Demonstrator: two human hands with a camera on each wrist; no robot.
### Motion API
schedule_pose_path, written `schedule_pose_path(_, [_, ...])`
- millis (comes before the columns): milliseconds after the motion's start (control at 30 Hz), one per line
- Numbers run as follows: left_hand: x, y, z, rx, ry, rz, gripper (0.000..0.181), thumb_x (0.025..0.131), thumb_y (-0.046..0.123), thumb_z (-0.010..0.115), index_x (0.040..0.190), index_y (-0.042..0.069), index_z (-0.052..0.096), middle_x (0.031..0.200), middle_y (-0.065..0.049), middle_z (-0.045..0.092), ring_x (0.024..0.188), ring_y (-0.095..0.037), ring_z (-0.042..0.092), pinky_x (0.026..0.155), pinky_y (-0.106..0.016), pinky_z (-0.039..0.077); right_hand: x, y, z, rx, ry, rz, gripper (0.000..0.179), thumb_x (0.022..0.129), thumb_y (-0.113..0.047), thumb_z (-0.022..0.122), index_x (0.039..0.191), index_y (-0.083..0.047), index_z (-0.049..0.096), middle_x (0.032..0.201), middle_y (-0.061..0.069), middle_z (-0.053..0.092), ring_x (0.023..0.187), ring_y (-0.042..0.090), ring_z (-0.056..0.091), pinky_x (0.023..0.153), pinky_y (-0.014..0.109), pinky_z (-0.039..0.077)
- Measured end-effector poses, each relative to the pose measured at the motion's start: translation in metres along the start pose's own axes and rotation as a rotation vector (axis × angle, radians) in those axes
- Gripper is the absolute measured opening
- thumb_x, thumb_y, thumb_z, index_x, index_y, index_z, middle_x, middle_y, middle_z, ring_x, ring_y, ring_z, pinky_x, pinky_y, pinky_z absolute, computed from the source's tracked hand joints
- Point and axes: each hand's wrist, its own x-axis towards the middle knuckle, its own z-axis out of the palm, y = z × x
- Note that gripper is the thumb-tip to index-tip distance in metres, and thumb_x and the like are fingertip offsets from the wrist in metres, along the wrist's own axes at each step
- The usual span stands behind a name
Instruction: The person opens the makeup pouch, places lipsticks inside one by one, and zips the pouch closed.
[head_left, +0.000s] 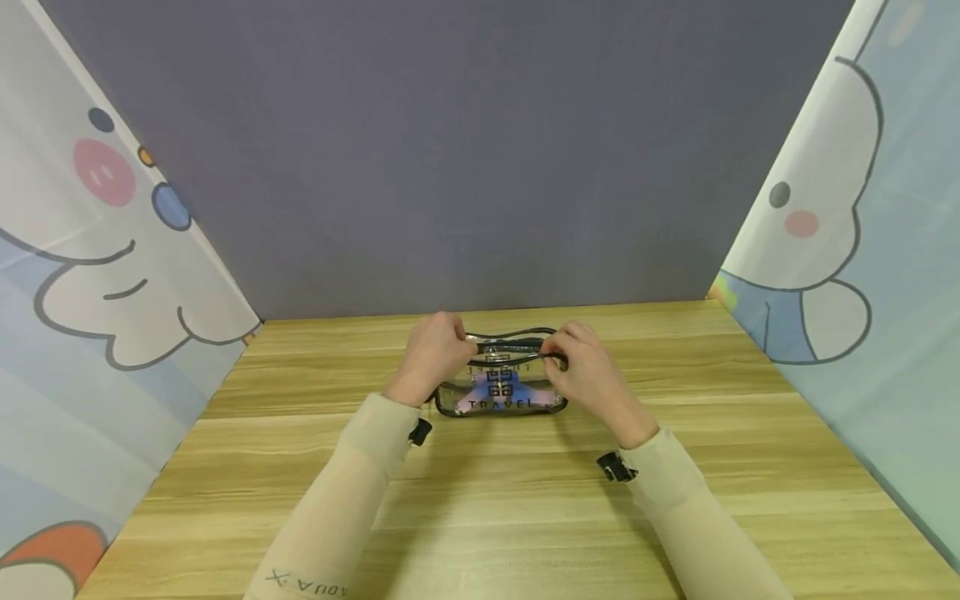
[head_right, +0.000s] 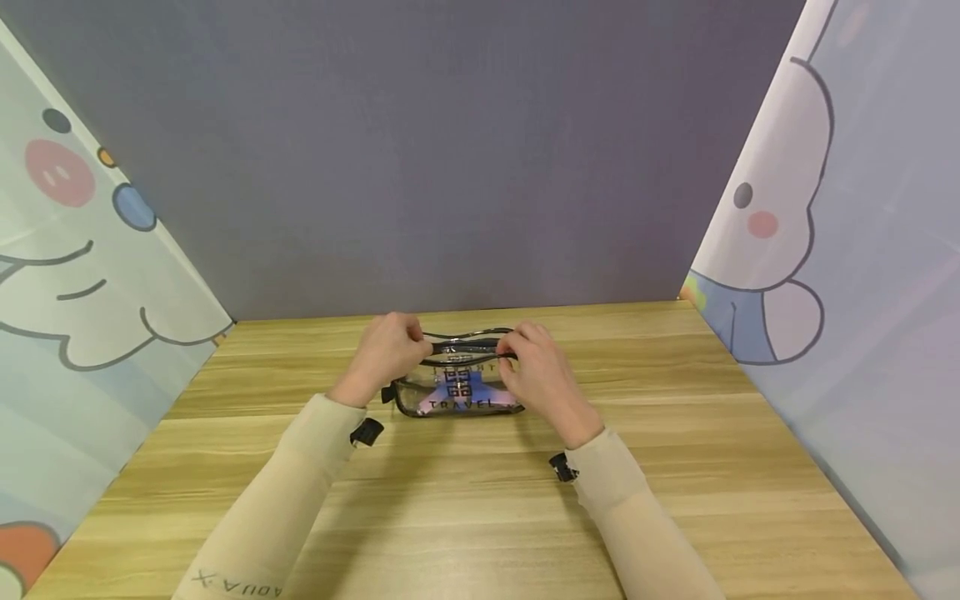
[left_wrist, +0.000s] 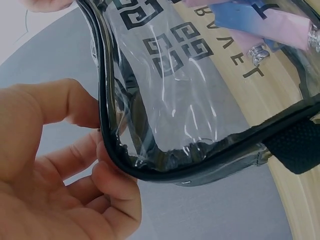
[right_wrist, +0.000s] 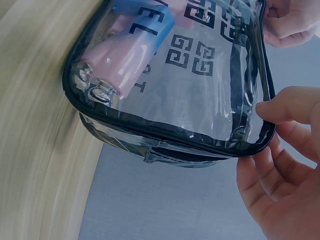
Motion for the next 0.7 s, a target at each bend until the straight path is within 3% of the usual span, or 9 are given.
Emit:
schedule_pose_path(200, [-0.0005, -0.0012, -0.0009, 0.007, -0.007, -0.014, 0.039, 0.088, 0.006, 0.063, 0.060, 0.017, 0.038, 0.050, 0.005, 0.024, 0.045, -0.010, 0.021, 0.046, -0.027, 0.021, -0.0001, 0.0002, 0.0010, 0.006, 0.002, 0.006, 0.009, 0.086, 0.001, 0.074, 0.094, -0.003, 0.072, 0.093, 0.006, 0.061, 0.087, 0.024, 0.055, 0.075, 0.040, 0.050])
schedule_pose_path(500, [0.0007, -0.0035, 0.0001, -0.011, -0.010, 0.010, 0.042, 0.090, 0.005, 0.060, 0.061, 0.018, 0.032, 0.052, 0.005, 0.020, 0.046, -0.010, 0.017, 0.046, -0.026, 0.018, 0.0029, -0.0014, -0.0005, -0.025, -0.028, 0.012, 0.009, 0.086, 0.001, 0.074, 0.093, -0.004, 0.070, 0.095, 0.007, 0.061, 0.090, 0.026, 0.056, 0.078, 0.040, 0.051])
schedule_pose_path(700, [-0.0003, -0.0062, 0.0009, -0.009, -0.004, 0.017, 0.039, 0.091, 0.006, 0.061, 0.063, 0.016, 0.036, 0.053, 0.004, 0.023, 0.046, -0.011, 0.019, 0.047, -0.027, 0.021, 0.0060, -0.0074, -0.0030, -0.118, -0.061, -0.042, 0.009, 0.086, -0.005, 0.075, 0.094, -0.005, 0.071, 0.094, 0.007, 0.062, 0.087, 0.026, 0.056, 0.075, 0.039, 0.051])
